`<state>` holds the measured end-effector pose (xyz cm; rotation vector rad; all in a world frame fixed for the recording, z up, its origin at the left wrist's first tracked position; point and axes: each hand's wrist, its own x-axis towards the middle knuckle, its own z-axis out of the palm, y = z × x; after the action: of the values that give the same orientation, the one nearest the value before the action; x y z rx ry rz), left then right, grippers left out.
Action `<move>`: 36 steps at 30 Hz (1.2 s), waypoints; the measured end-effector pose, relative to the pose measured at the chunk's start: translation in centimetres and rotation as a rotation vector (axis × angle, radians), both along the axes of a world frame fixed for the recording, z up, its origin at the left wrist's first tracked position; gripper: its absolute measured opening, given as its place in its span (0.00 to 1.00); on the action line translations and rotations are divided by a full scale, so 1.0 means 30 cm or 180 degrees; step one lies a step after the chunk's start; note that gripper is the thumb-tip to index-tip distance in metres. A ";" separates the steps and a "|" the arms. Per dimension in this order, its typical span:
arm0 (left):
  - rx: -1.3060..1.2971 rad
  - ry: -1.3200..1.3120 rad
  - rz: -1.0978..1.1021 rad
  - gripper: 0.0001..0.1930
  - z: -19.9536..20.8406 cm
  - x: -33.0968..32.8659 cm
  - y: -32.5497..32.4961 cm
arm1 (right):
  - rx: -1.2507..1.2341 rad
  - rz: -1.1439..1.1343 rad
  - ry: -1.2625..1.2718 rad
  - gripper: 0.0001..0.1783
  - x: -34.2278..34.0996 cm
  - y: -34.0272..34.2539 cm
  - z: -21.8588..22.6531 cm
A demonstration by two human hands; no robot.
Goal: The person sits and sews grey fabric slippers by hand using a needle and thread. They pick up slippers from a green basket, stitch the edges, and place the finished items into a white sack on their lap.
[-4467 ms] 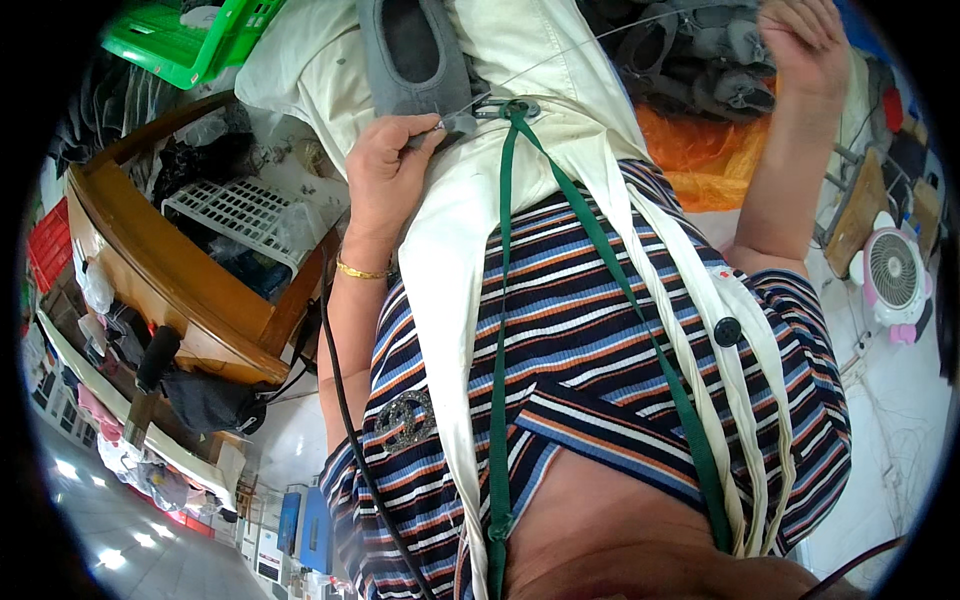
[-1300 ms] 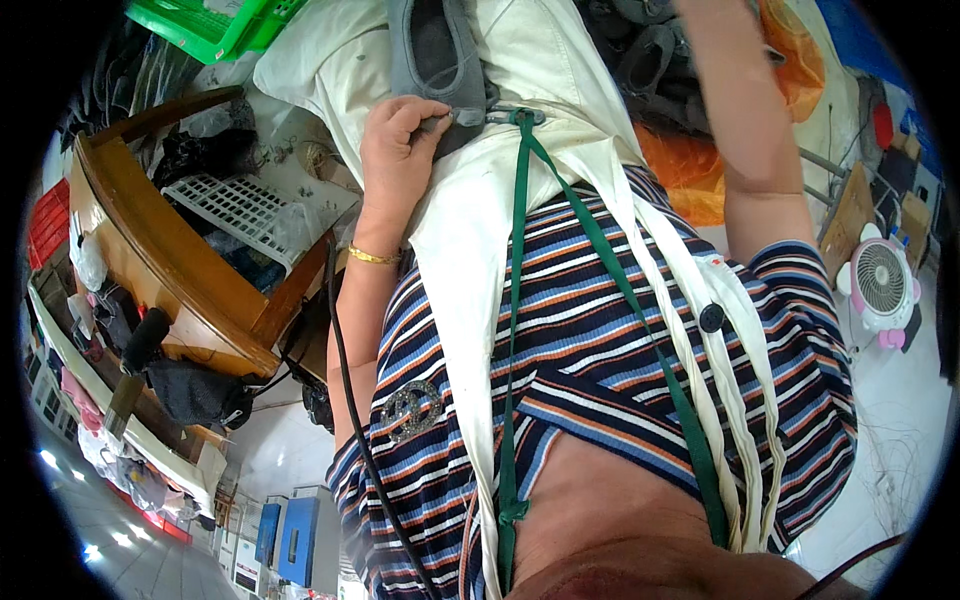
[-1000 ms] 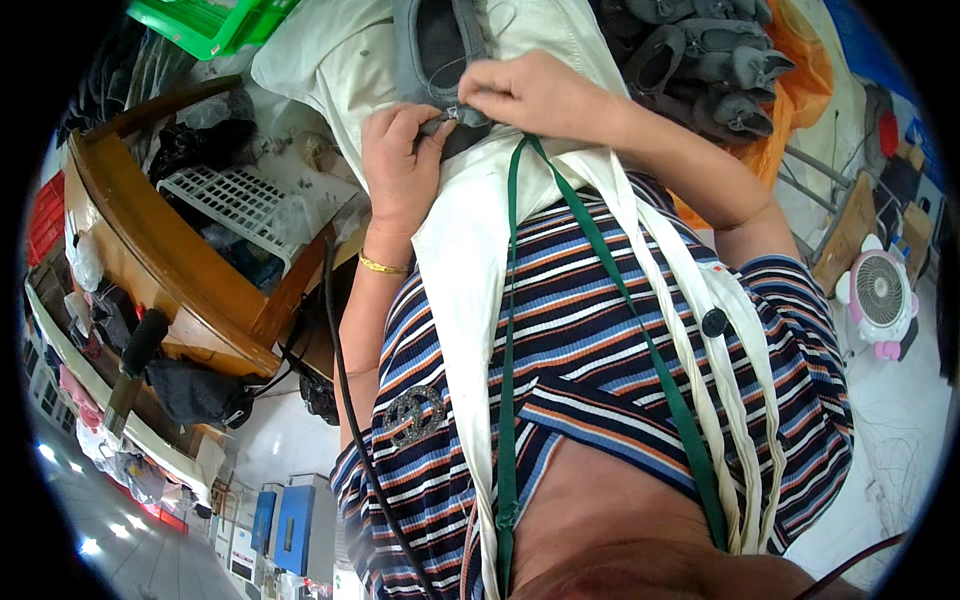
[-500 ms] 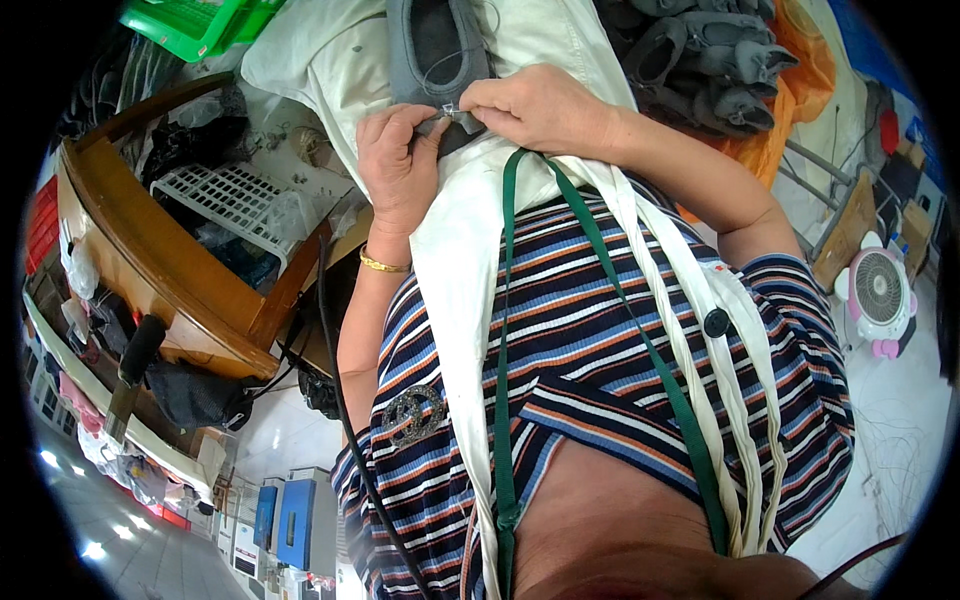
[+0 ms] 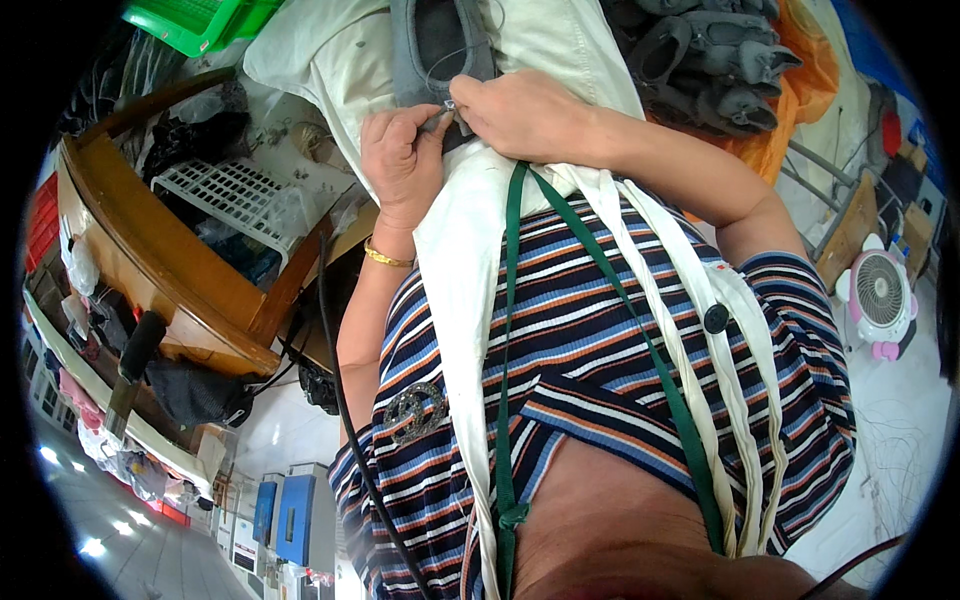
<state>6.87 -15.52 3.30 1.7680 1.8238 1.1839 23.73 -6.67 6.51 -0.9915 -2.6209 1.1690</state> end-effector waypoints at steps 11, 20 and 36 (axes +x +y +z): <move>0.0114 -0.0278 0.0278 0.09 0.041 -0.029 -0.052 | -0.0498 -0.0279 0.0150 0.07 -0.034 -0.051 0.050; 0.0333 -0.0489 0.0098 0.11 0.018 -0.032 -0.036 | -0.1333 -0.0777 0.0272 0.14 -0.044 -0.020 0.027; 0.0378 -0.0042 -0.0294 0.14 0.042 0.005 -0.003 | 0.0157 -0.0150 0.0485 0.11 -0.002 0.078 0.036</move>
<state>7.01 -15.62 4.55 1.8822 1.6763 1.2881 23.68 -4.32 7.58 -0.9117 -2.4820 1.1169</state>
